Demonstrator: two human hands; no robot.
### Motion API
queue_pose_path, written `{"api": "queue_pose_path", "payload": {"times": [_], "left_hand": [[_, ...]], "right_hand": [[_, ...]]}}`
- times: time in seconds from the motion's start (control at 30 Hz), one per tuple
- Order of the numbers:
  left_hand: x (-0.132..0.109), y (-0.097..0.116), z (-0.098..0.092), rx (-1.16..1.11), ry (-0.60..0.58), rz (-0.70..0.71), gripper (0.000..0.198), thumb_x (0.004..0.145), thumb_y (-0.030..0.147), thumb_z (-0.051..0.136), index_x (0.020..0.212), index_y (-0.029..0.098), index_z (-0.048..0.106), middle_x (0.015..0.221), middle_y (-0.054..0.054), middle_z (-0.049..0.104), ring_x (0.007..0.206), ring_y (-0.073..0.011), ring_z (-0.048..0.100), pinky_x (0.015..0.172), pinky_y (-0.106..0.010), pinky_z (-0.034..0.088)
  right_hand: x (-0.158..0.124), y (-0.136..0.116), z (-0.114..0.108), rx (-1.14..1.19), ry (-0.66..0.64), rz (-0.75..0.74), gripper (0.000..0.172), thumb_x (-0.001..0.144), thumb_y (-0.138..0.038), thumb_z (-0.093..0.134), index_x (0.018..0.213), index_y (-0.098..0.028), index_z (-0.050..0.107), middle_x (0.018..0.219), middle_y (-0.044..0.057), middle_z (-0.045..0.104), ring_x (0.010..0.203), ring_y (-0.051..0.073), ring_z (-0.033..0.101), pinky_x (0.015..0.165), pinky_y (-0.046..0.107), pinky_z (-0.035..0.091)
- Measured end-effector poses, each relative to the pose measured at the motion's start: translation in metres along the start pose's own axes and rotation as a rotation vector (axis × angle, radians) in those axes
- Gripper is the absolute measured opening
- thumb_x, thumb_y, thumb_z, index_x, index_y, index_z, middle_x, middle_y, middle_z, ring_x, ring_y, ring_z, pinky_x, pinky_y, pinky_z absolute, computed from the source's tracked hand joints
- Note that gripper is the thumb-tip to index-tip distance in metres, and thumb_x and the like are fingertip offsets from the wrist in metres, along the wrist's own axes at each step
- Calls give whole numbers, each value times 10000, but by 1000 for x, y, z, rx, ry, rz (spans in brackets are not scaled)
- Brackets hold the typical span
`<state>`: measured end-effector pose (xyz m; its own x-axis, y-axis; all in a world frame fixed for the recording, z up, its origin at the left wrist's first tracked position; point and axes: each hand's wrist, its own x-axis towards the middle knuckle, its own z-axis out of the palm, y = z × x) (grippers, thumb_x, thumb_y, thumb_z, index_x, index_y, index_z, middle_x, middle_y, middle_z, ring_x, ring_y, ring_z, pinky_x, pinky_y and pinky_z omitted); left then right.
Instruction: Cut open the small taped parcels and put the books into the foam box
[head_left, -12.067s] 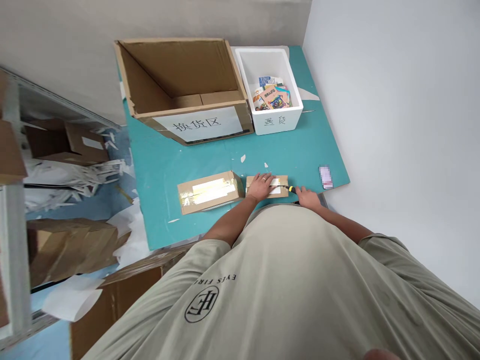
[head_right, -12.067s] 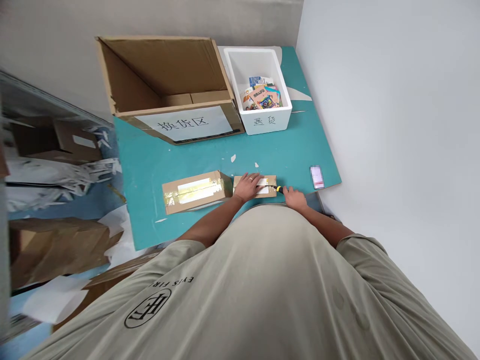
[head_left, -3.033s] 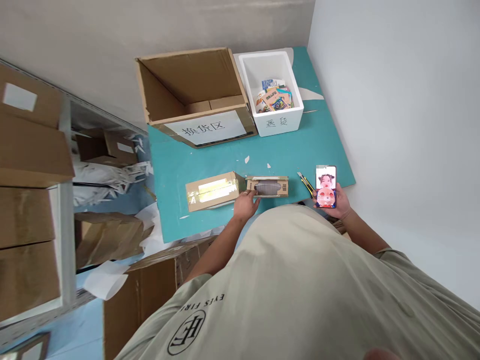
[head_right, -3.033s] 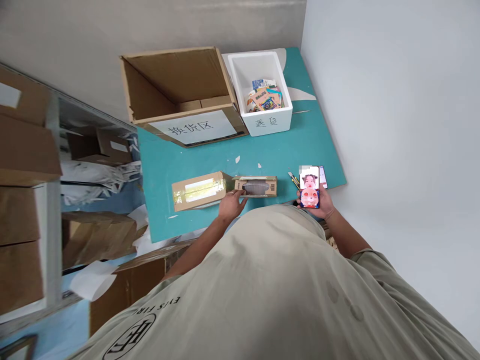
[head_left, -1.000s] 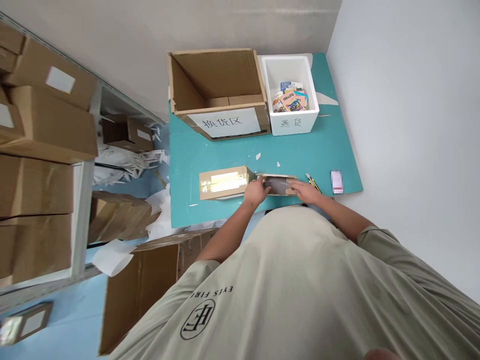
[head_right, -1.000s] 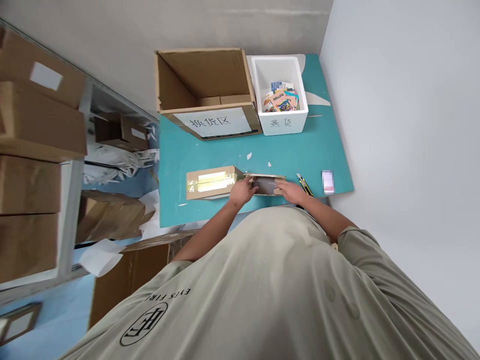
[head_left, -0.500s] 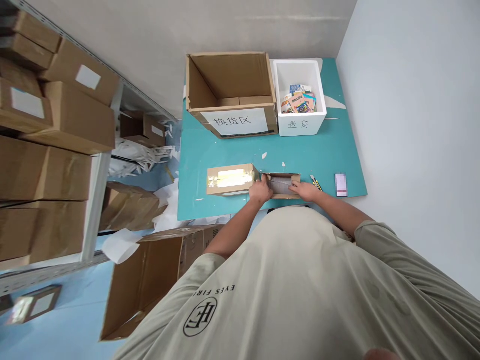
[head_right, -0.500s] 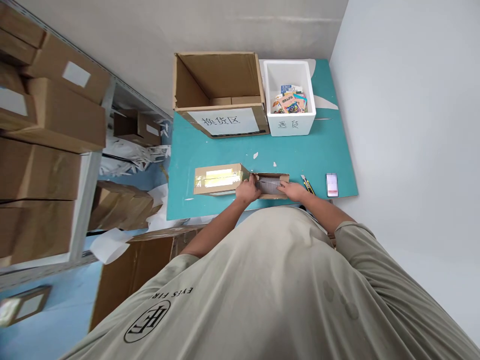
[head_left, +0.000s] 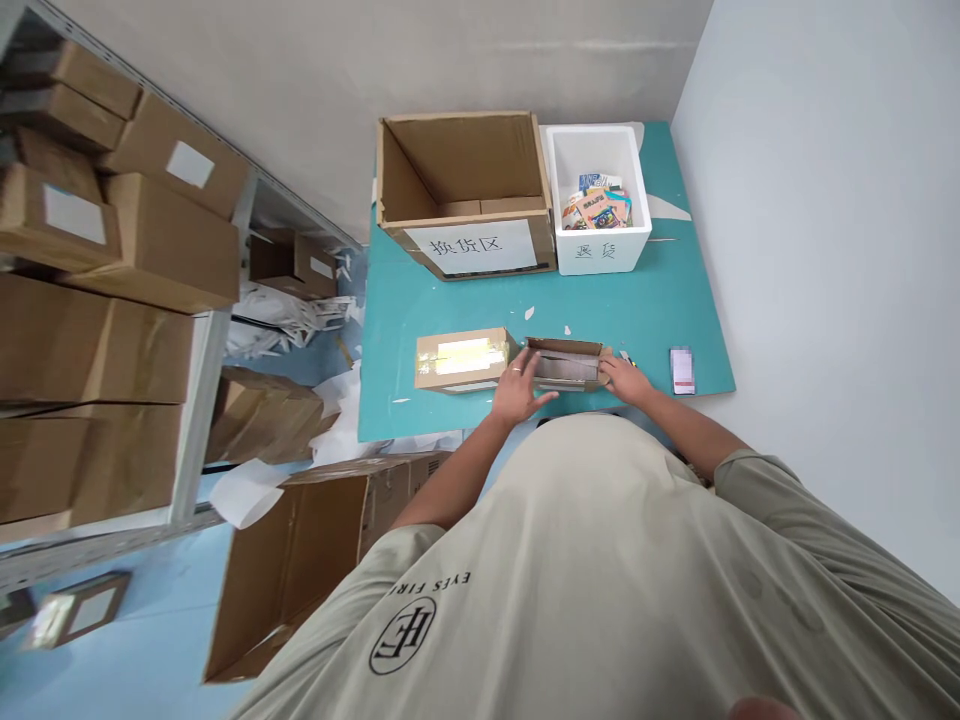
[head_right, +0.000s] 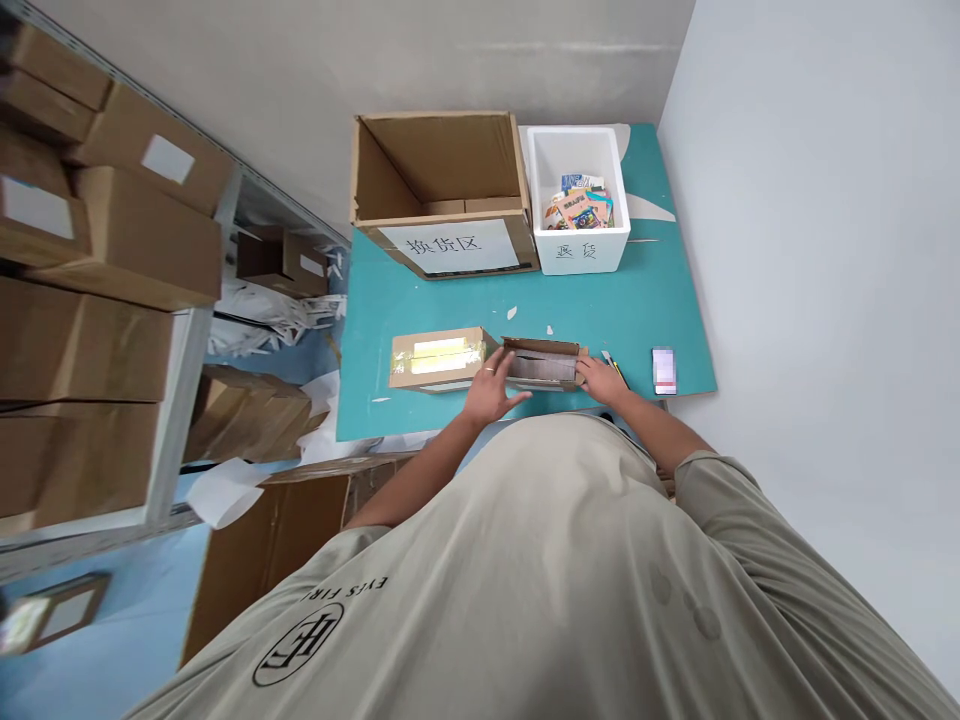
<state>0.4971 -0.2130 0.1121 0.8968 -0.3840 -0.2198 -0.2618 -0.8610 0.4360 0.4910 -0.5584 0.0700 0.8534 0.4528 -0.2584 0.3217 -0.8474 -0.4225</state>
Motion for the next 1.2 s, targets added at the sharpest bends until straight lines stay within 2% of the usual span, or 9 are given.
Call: {"api": "queue_pose_path", "payload": {"times": [0.1, 0.2, 0.37, 0.47, 0.67, 0.8, 0.93, 1.07, 1.2], "left_hand": [[-3, 10, 1, 85, -100, 115, 654, 1050, 423, 811, 1676, 272, 695, 1718, -199, 693, 1731, -403, 516, 1493, -590, 280], [6, 16, -1, 105, -154, 47, 328, 1124, 284, 634, 1363, 281, 857, 1329, -162, 862, 1440, -369, 744, 1447, -593, 340], [23, 12, -13, 89, -194, 92, 342, 1158, 302, 536, 1236, 268, 868, 1278, -151, 865, 1328, -354, 778, 1289, -525, 512], [31, 5, -23, 107, -216, 145, 352, 1160, 349, 539, 1257, 261, 866, 1269, -158, 865, 1316, -369, 779, 1220, -497, 559], [64, -2, -39, 36, -276, 95, 300, 1082, 433, 683, 1218, 274, 898, 1208, -129, 881, 1181, -369, 811, 1034, -439, 618], [91, 3, -39, 29, -106, -85, 438, 978, 407, 809, 1385, 258, 870, 1389, -166, 840, 1313, -422, 767, 1142, -519, 614], [87, 4, -15, 88, 129, -126, 658, 1017, 314, 749, 1671, 257, 707, 1707, -207, 682, 1652, -461, 556, 1404, -658, 417], [44, -9, 30, 96, 54, 2, 739, 1051, 496, 782, 1736, 246, 663, 1883, -213, 521, 1822, -480, 349, 1518, -695, 215], [0, -29, 69, 57, -36, -37, 1104, 950, 653, 910, 1879, 226, 493, 2001, -220, 315, 1889, -499, 181, 1532, -660, 225]], "right_hand": [[-5, 0, 2, 58, 19, 8, 572, 966, -88, 702, 1531, -179, 712, 1767, 218, 591, 1499, 351, 626, 1274, 555, 543], [-19, -1, 7, 122, 118, 25, 687, 1012, -152, 710, 1693, -192, 633, 1915, 227, 425, 1684, 391, 523, 1378, 616, 471], [-40, 6, 28, 408, 307, 182, 1036, 1081, -415, 739, 1958, -238, 216, 2004, 256, 229, 1785, 417, 439, 1414, 687, 435], [-44, 18, 41, 600, 181, 294, 1242, 1026, -509, 836, 1979, -234, 90, 1997, 303, 230, 1727, 437, 535, 1384, 691, 470], [-45, 24, 59, 768, -101, 358, 1294, 942, -681, 953, 1958, -252, 277, 1901, 314, 463, 1629, 461, 651, 1322, 697, 534], [-43, 11, 62, 798, -133, 346, 1253, 966, -735, 932, 1946, -239, 329, 1837, 304, 563, 1607, 438, 680, 1326, 668, 542], [-43, 6, 56, 642, -132, 431, 1086, 1064, -648, 859, 1929, -209, 371, 1829, 266, 590, 1625, 398, 667, 1364, 553, 521], [-55, 21, 50, 345, -28, 561, 834, 1156, -509, 720, 1881, -194, 455, 1892, 231, 502, 1682, 385, 587, 1395, 473, 460], [-72, 45, 50, 153, -63, 715, 774, 1170, -463, 652, 1863, -188, 446, 1883, 247, 463, 1624, 401, 601, 1335, 459, 473]]}}
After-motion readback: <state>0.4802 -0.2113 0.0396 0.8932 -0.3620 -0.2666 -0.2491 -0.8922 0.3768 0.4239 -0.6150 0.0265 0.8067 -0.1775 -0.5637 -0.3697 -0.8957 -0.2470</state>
